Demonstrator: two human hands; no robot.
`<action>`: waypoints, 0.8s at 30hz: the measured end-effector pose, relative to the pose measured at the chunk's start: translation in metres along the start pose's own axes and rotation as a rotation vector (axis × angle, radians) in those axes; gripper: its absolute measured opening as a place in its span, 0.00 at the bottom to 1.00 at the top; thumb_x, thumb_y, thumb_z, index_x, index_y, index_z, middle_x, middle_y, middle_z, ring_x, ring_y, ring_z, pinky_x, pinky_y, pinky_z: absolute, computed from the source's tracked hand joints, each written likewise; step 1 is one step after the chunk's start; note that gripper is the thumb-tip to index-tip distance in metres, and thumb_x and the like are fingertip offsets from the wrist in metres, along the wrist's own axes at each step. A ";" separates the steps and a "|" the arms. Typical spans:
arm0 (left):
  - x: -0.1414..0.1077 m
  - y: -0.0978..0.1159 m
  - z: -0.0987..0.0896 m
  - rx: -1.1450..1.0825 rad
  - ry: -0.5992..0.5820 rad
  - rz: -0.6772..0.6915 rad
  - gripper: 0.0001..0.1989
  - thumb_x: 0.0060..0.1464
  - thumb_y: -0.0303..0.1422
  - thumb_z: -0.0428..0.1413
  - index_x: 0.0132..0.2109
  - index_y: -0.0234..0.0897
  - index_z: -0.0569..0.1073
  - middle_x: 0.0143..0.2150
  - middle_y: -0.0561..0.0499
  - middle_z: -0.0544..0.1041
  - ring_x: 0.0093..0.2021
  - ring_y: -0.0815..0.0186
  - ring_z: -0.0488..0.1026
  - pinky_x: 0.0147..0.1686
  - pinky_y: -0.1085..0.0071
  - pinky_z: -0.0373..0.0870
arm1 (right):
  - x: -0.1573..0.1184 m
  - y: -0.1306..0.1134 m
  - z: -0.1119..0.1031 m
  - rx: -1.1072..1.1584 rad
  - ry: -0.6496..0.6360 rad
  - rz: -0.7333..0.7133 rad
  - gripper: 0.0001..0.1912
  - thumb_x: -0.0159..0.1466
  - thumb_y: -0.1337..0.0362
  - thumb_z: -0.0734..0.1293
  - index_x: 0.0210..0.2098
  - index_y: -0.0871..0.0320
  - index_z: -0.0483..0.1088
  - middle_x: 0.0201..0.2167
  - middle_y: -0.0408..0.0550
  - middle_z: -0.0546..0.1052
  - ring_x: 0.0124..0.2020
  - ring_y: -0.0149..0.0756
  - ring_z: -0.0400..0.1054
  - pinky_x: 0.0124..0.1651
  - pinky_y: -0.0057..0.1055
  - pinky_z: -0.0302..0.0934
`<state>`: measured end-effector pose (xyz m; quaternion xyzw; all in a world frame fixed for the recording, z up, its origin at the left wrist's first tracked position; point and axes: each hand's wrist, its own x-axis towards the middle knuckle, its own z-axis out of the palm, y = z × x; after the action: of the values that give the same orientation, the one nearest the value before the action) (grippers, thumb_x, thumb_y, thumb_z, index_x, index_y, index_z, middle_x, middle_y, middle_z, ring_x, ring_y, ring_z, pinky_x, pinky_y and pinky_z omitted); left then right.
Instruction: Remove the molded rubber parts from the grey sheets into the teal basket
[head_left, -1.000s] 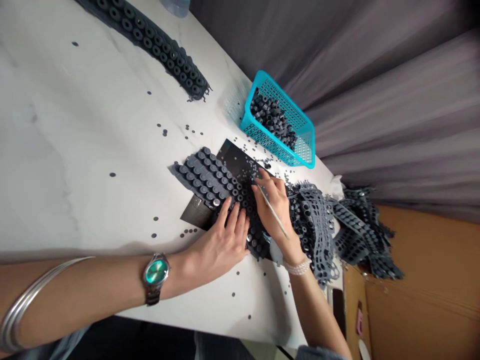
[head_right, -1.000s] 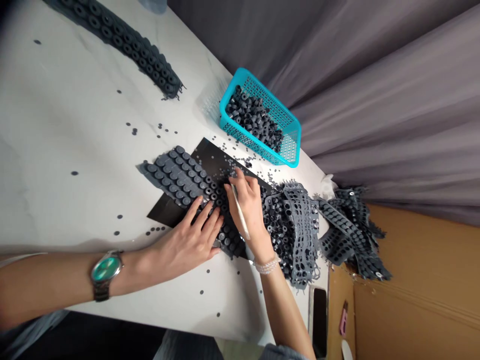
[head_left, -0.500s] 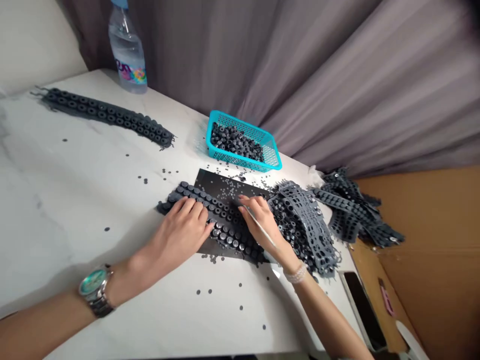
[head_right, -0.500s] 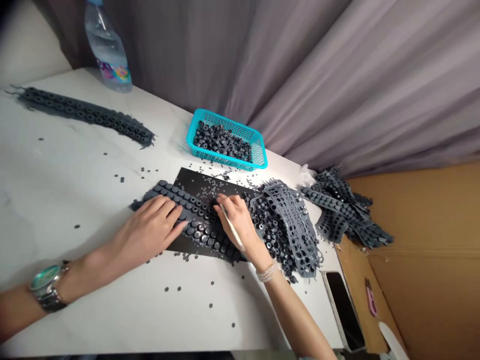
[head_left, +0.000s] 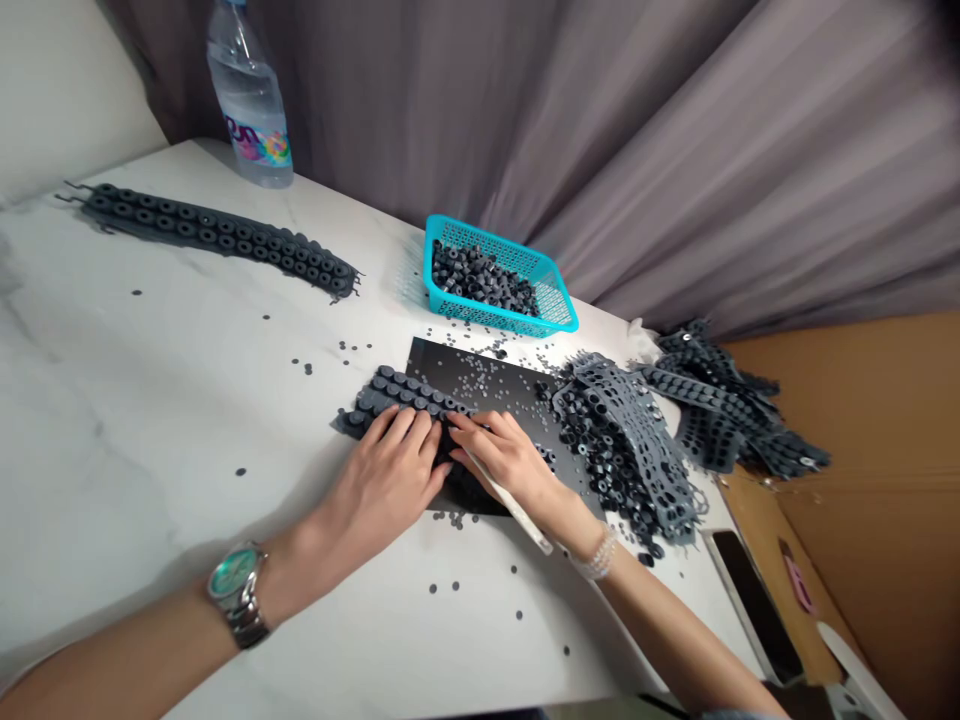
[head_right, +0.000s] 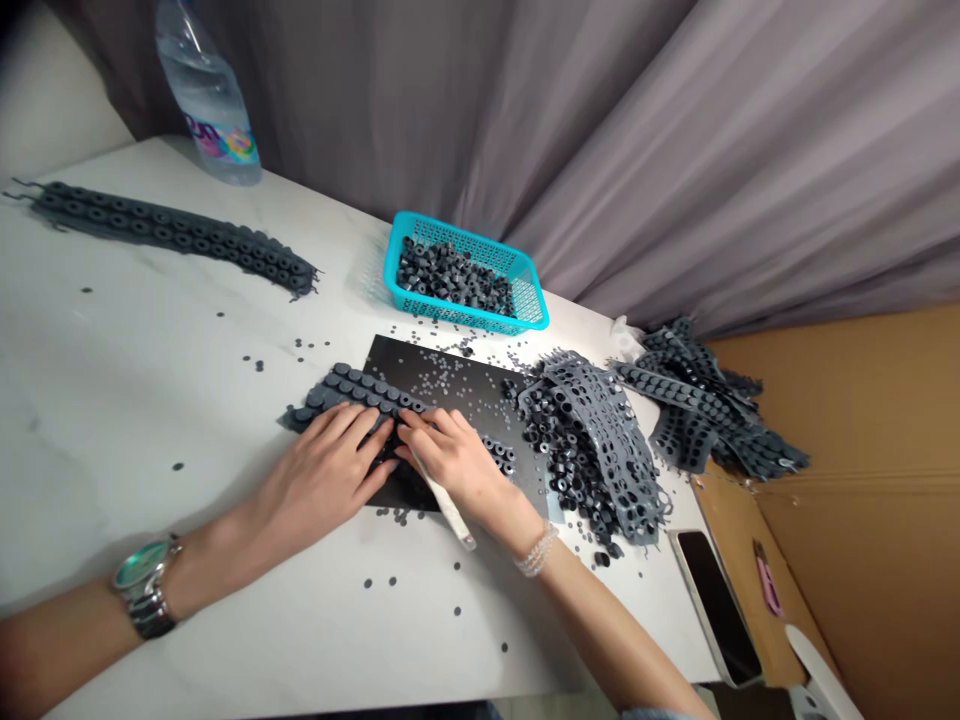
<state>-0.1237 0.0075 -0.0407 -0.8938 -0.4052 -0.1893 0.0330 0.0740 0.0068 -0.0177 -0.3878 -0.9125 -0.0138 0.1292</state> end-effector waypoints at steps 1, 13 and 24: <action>0.000 0.000 0.000 -0.003 -0.007 -0.002 0.18 0.62 0.35 0.49 0.52 0.27 0.74 0.46 0.38 0.76 0.50 0.52 0.69 0.53 0.55 0.66 | 0.001 -0.001 0.000 -0.008 -0.001 -0.002 0.10 0.70 0.65 0.60 0.49 0.59 0.67 0.54 0.57 0.75 0.48 0.40 0.67 0.42 0.37 0.64; 0.001 0.000 -0.002 0.004 -0.009 0.013 0.18 0.62 0.35 0.49 0.50 0.26 0.75 0.45 0.39 0.75 0.49 0.53 0.69 0.53 0.55 0.66 | 0.007 -0.006 -0.005 -0.103 -0.063 -0.051 0.08 0.71 0.67 0.58 0.45 0.61 0.67 0.54 0.57 0.74 0.44 0.41 0.66 0.39 0.37 0.62; 0.001 0.001 0.000 0.021 -0.023 0.015 0.19 0.63 0.35 0.49 0.52 0.25 0.73 0.47 0.37 0.75 0.50 0.51 0.69 0.54 0.54 0.65 | 0.003 0.009 0.007 0.003 0.168 0.223 0.12 0.71 0.69 0.53 0.49 0.58 0.64 0.48 0.59 0.74 0.48 0.44 0.65 0.45 0.41 0.70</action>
<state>-0.1222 0.0072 -0.0407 -0.8985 -0.4010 -0.1743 0.0392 0.0769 0.0160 -0.0248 -0.4843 -0.8497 -0.0304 0.2063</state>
